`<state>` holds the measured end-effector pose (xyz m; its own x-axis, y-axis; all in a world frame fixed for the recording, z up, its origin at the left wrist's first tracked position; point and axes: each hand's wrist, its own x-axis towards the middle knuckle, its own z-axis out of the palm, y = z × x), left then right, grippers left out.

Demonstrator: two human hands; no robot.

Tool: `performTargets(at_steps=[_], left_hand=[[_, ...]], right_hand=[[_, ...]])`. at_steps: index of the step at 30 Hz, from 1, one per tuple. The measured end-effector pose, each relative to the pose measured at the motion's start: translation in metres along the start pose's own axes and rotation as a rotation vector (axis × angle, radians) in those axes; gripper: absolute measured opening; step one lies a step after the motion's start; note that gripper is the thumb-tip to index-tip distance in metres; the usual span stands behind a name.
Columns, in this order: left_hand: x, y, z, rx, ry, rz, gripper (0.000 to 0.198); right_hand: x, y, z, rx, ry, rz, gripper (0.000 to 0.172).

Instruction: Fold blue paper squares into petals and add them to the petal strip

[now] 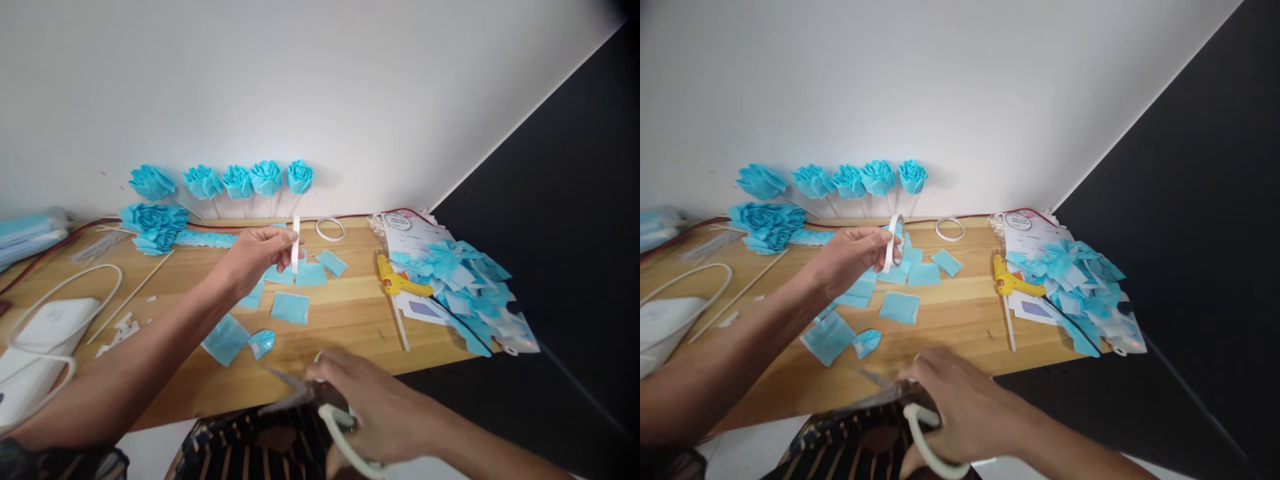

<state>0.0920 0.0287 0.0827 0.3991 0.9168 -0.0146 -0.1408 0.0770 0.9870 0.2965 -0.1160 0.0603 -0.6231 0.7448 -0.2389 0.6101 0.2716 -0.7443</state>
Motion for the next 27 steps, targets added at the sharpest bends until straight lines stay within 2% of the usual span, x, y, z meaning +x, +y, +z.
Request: performTargets(at_steps=[2,4,8,12,17,23,27], left_hand=[[0.000,0.001,-0.007,-0.042,-0.034,-0.008,0.026],[-0.002,0.001,-0.012,-0.069,-0.085,-0.043,0.027],[-0.007,-0.005,-0.015,-0.101,-0.183,-0.175,0.032],[-0.012,-0.010,-0.015,-0.101,-0.285,-0.278,0.034],[-0.016,-0.017,-0.013,-0.100,-0.347,-0.359,0.030],[-0.018,-0.020,-0.006,-0.113,-0.398,-0.386,0.028],[-0.018,-0.018,-0.004,-0.097,-0.404,-0.367,0.030]], right_hand=[[-0.001,-0.002,-0.004,-0.016,0.082,0.007,0.053],[-0.003,0.003,-0.016,0.138,0.135,0.103,0.051],[0.001,0.024,-0.035,0.614,0.009,0.149,0.039],[0.017,0.046,-0.028,0.889,-0.110,0.181,0.042],[0.032,0.050,-0.022,0.968,-0.208,0.133,0.042],[0.031,0.035,-0.030,0.925,-0.185,0.019,0.064],[0.032,0.030,-0.032,0.902,-0.196,0.034,0.071]])
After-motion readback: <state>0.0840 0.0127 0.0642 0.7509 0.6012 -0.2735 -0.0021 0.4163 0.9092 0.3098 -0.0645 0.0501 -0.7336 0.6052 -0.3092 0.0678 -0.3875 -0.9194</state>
